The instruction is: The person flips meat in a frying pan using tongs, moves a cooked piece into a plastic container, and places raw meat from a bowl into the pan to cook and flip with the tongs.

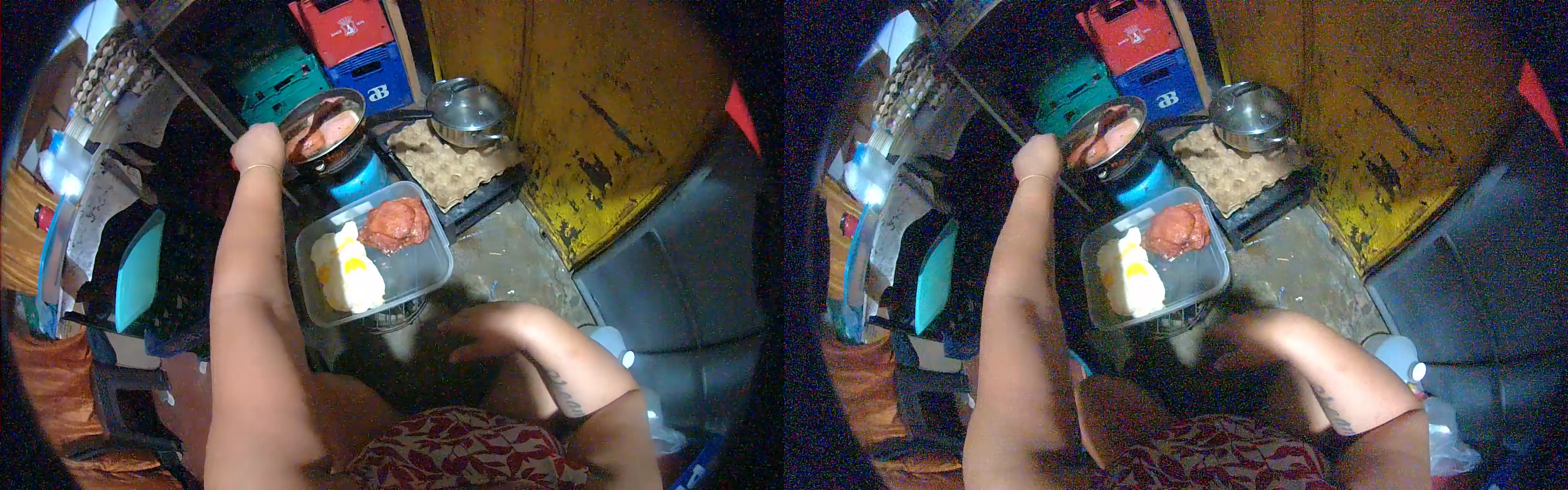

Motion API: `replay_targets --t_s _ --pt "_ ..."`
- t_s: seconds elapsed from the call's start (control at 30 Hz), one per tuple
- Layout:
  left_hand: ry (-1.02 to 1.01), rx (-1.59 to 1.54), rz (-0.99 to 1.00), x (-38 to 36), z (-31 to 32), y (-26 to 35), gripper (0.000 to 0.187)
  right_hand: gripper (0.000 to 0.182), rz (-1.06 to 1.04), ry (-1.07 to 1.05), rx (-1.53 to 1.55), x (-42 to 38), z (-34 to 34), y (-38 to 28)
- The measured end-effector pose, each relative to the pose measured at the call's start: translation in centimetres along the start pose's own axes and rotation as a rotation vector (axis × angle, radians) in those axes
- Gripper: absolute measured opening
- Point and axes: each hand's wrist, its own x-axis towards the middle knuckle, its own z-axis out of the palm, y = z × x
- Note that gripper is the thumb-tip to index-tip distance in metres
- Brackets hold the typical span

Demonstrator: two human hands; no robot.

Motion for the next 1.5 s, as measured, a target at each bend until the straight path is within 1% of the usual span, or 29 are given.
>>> replay_targets --t_s 0.07,0.1,0.17,0.2,0.23,0.3,0.37,0.43,0.57,0.67,0.7,0.77,0.8,0.87,0.9,0.93,0.97,1.03,1.13,1.17,1.23,1.33,1.43,1.5 --pt "-0.081 -0.112 -0.085 0.3 -1.4 -0.5 0.03 0.073 0.008 -0.005 -0.009 0.1 -0.3 -0.4" --pt "-0.082 -0.11 -0.086 0.7 -1.3 -0.9 0.03 0.074 -0.001 -0.028 -0.014 0.2 -0.5 -0.3" --pt "-0.115 -0.214 -0.143 2.2 -0.9 -2.5 0.028 0.075 -0.011 -0.05 -0.017 0.4 -0.6 -0.3" --pt "-0.163 -0.262 -0.162 2.7 -0.9 -3.1 0.026 0.076 -0.001 -0.063 -0.021 0.4 -0.7 -0.3" --pt "-0.163 -0.26 -0.161 3.0 -0.6 -3.6 0.026 0.077 0.008 -0.074 -0.026 0.4 -0.7 -0.4" --pt "-0.235 -0.244 -0.163 3.6 0.7 -4.6 0.028 0.077 0.013 -0.06 -0.035 0.4 -0.5 -0.2" --pt "-0.244 -0.252 -0.179 5.0 4.1 -6.0 0.031 0.078 0.022 -0.044 -0.043 0.4 -0.5 0.0" --pt "-0.369 -0.254 -0.218 4.0 3.7 -5.5 0.031 0.078 0.015 -0.047 -0.016 0.3 -0.3 0.1" --pt "-0.347 -0.262 -0.253 2.3 4.6 -5.6 0.03 0.078 0.037 -0.072 -0.015 0.4 -0.2 0.1" --pt "-0.403 -0.243 -0.214 3.1 6.4 -5.7 0.03 0.078 0.03 -0.06 -0.033 0.5 -0.4 -0.2" --pt "-0.403 -0.242 -0.213 3.1 6.0 -5.2 0.03 0.077 0.035 -0.061 -0.05 0.5 -0.4 -0.1" --pt "-0.408 -0.154 -0.117 2.9 5.4 -4.0 0.032 0.077 0.039 -0.06 -0.065 0.5 -0.5 -0.2" --pt "-0.465 -0.194 -0.124 4.3 7.2 -4.3 0.036 0.076 0.054 -0.066 -0.06 0.4 -0.6 -0.5" --pt "-0.486 -0.212 -0.121 5.0 7.2 -3.6 0.035 0.075 0.069 -0.074 -0.054 0.2 -0.3 -0.5" --pt "-0.508 -0.229 -0.122 4.9 7.2 -3.2 0.034 0.074 0.065 -0.011 -0.063 0.0 0.2 -0.3" --pt "-0.486 -0.267 -0.128 4.3 6.2 -2.7 0.03 0.073 0.059 0.053 -0.073 0.0 0.5 -0.1" --pt "-0.485 -0.267 -0.13 3.6 5.0 -2.5 0.03 0.073 0.057 0.052 -0.075 0.1 0.4 0.0" --pt "-0.334 -0.225 -0.179 1.2 1.1 -1.8 0.029 0.072 0.022 -0.065 -0.031 0.7 -0.1 0.3" --pt "-0.279 -0.143 -0.161 -0.5 -1.8 -1.3 0.027 0.072 -0.022 -0.072 -0.029 0.8 0.0 0.9" --pt "-0.278 -0.14 -0.163 -0.6 -1.8 -1.3 0.027 0.072 -0.026 -0.072 -0.03 0.6 -0.1 0.8" --pt "-0.22 -0.106 -0.105 -0.6 -1.2 -1.0 0.028 0.073 0.068 -0.054 -0.034 -0.4 -0.8 -0.8" --pt "-0.184 -0.09 -0.075 -0.6 -0.7 0.0 0.03 0.075 0.125 -0.062 -0.045 -1.0 -1.2 -1.8" --pt "-0.2 -0.091 -0.064 -0.4 -0.9 1.0 0.031 0.076 0.114 0.014 -0.068 -1.1 -0.4 -1.0" --pt "-0.192 -0.114 -0.055 -0.3 -1.0 1.4 0.03 0.076 0.108 0.015 -0.07 -0.8 -0.1 -0.5"
